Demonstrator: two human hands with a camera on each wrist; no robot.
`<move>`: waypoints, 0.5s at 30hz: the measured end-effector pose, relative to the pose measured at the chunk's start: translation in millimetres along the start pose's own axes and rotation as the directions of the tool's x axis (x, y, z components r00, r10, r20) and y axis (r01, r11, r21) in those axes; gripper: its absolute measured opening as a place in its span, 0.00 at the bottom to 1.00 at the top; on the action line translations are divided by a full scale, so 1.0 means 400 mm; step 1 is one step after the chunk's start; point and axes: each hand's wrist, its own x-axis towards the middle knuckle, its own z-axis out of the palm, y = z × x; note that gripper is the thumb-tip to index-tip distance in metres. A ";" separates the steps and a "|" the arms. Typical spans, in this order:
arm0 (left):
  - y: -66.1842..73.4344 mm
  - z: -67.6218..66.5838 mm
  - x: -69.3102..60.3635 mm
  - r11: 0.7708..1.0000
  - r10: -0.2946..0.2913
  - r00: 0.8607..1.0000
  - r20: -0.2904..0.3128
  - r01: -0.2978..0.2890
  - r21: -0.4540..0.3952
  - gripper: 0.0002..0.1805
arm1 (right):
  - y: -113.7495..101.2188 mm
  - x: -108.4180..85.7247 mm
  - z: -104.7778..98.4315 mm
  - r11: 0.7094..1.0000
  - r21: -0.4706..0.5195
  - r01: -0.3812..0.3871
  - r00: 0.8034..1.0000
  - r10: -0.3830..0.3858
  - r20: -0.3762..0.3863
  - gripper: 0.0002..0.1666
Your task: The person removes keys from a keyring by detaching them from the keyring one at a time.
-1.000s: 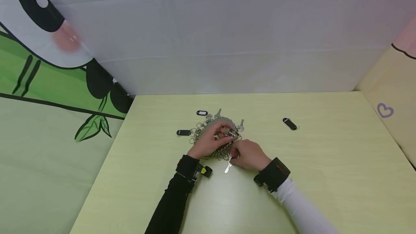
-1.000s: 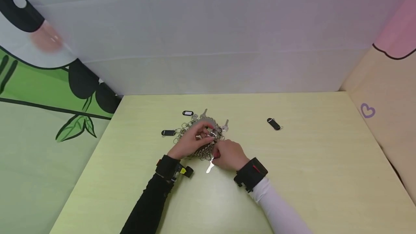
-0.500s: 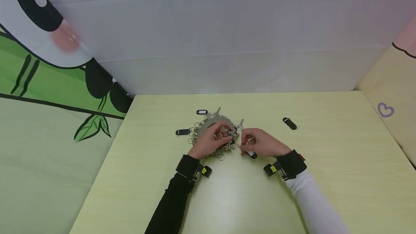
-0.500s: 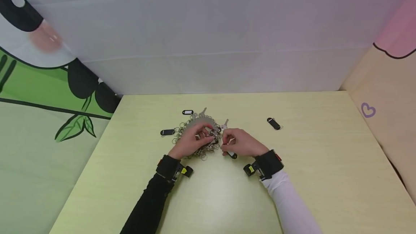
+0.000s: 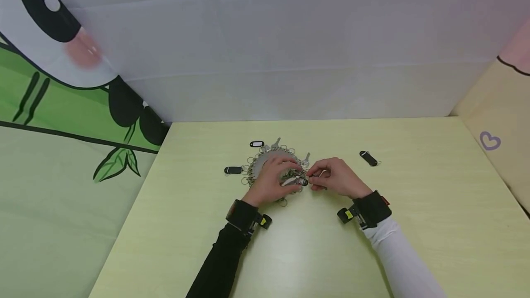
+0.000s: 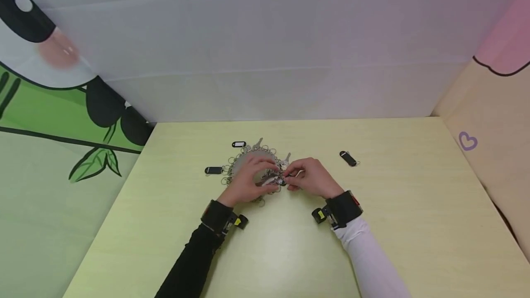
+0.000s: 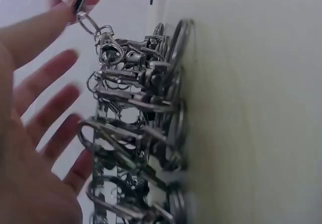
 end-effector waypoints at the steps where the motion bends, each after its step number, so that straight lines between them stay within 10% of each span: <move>1: 0.003 0.004 0.003 0.999 0.036 0.999 0.013 -0.036 0.012 0.21 | 0.001 0.001 0.000 1.000 0.000 -0.001 1.000 0.001 -0.003 0.10; 5: 0.011 0.019 0.008 0.994 0.105 0.994 0.035 -0.106 0.023 0.14 | 0.005 0.001 -0.001 1.000 0.011 0.000 1.000 0.000 -0.012 0.10; 15: -0.005 0.031 0.009 0.995 0.054 0.997 -0.060 -0.059 -0.083 0.02 | 0.002 0.001 0.009 0.995 -0.089 0.034 0.994 -0.044 -0.102 0.06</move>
